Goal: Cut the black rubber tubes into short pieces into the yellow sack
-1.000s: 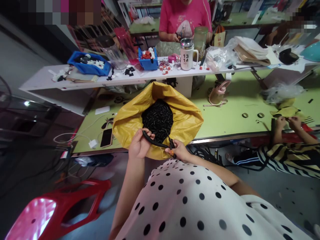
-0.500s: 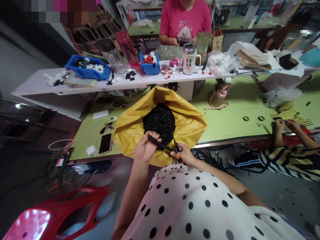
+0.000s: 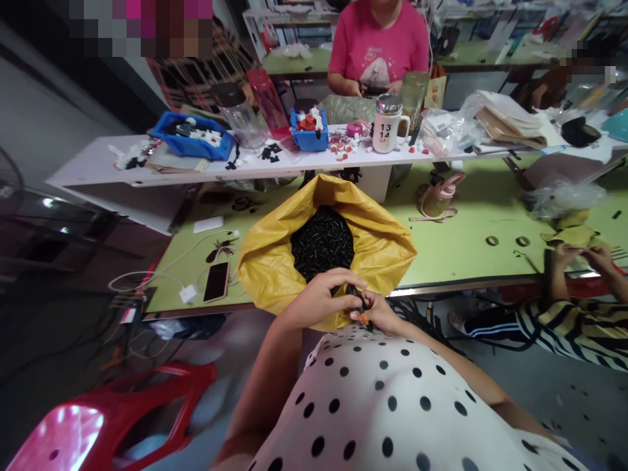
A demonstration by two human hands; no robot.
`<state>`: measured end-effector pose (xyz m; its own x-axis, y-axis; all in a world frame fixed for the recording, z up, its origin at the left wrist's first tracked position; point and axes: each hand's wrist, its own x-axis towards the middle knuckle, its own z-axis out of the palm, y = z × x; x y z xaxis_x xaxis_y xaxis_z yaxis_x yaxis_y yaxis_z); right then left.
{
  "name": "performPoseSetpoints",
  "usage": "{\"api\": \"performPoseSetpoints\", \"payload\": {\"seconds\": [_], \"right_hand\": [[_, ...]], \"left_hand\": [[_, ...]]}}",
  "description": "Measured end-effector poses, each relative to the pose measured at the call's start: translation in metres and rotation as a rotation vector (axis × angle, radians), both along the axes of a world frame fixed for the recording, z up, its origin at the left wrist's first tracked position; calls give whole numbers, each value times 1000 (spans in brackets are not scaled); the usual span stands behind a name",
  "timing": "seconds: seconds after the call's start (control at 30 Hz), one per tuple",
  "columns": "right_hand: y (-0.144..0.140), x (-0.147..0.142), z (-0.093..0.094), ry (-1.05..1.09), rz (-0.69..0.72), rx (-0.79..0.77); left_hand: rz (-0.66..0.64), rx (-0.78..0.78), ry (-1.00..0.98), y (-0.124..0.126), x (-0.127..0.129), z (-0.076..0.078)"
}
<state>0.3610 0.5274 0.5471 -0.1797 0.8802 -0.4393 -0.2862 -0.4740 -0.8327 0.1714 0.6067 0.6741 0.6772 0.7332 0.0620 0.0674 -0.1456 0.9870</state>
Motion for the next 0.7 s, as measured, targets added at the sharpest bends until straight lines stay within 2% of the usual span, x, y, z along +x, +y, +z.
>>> {"api": "performPoseSetpoints", "payload": {"seconds": [0.07,0.13,0.23,0.27,0.4,0.57,0.7], "right_hand": [[1,3,1,3,28,17],[4,5,1,-2,46,16],[8,5,-3,-12,68,11],[9,6,-5,-15,72,14],[11,8,-9,-17,113,5],[12,11,-12,0,124,-3],[15,10,-16,-11,50,-14]], "left_hand": [[115,83,67,2,3,14],[278,17,-28,4,6,16],[592,-137,-255,5,11,0],[661,-171,-287,5,13,-9],[765,-219,-249,-4,14,-36],[986,30,-109,-14,6,-52],[1034,170,-17,-19,7,-57]]}}
